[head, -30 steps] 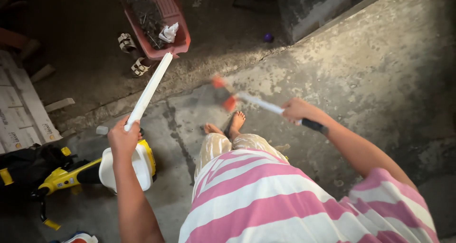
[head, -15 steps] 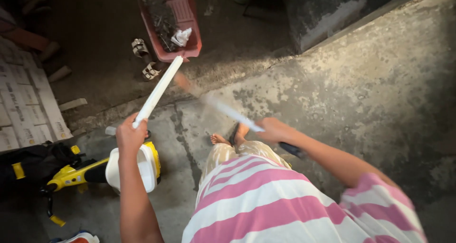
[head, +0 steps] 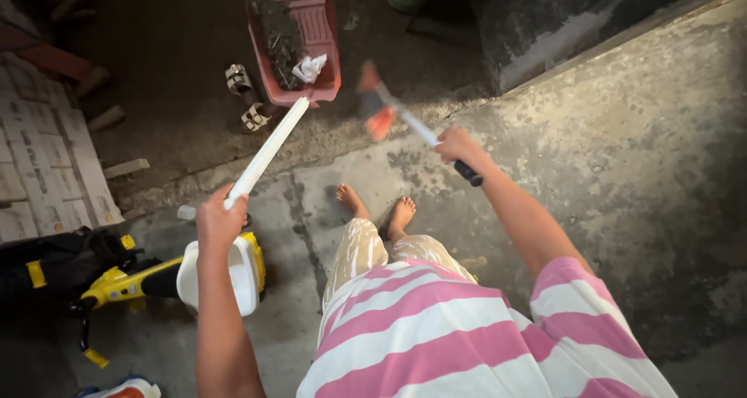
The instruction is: Sweeping dirt and debris into a dustpan in an outdoor/garage area.
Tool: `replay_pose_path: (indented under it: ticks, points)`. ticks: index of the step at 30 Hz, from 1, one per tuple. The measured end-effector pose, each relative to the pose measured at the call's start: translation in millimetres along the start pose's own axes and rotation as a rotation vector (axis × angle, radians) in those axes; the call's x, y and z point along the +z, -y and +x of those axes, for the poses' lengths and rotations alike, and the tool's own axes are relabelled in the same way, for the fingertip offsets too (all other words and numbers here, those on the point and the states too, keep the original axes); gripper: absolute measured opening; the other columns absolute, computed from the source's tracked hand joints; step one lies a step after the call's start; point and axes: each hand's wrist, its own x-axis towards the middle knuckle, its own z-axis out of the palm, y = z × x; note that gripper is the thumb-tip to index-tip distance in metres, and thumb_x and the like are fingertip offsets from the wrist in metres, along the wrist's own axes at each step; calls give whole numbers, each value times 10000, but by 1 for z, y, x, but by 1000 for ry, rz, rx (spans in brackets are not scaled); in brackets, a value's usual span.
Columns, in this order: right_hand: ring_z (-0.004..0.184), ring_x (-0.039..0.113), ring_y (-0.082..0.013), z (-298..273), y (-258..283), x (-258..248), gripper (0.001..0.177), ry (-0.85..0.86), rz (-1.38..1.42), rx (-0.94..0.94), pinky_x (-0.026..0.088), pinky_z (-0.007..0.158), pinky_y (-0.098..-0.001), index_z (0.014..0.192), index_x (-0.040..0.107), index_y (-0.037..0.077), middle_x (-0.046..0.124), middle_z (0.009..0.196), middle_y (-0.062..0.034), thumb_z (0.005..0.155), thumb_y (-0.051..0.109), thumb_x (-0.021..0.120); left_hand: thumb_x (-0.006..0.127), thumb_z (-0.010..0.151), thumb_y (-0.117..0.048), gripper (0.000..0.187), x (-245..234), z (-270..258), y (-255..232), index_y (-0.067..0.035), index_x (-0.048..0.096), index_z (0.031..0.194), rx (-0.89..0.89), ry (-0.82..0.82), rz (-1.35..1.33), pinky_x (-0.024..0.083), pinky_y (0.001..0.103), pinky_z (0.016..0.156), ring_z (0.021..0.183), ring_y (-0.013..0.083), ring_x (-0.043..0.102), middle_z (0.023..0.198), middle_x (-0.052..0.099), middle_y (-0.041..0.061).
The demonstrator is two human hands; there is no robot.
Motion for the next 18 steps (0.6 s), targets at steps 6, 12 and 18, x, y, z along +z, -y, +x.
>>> replay_pose_path:
  ticks: [6, 12, 18]
  points:
    - [724, 740, -348, -77, 103, -48, 330, -44, 51, 64, 600, 698, -456, 1085, 756, 22, 742, 816, -223, 808, 187, 687, 700, 920, -203, 407, -14, 30, 14, -17, 700, 1282, 1, 14, 39, 551, 332, 593, 592, 175, 692, 753, 719, 129]
    - [711, 737, -295, -15, 191, -3, 389, 13, 351, -80, 586, 682, -415, 1156, 779, 93, 758, 863, -188, 806, 259, 747, 696, 927, -223, 386, -26, 83, 13, -37, 716, 1266, 40, 41, 87, 554, 344, 607, 596, 183, 698, 717, 710, 139]
    - [667, 728, -185, 112, 191, 33, 312, 164, 1012, 170, 590, 605, -354, 1108, 778, 49, 781, 828, -99, 834, 197, 765, 697, 912, -221, 385, -52, 132, -10, -46, 727, 1254, 67, 36, 114, 570, 349, 625, 607, 186, 716, 732, 717, 140]
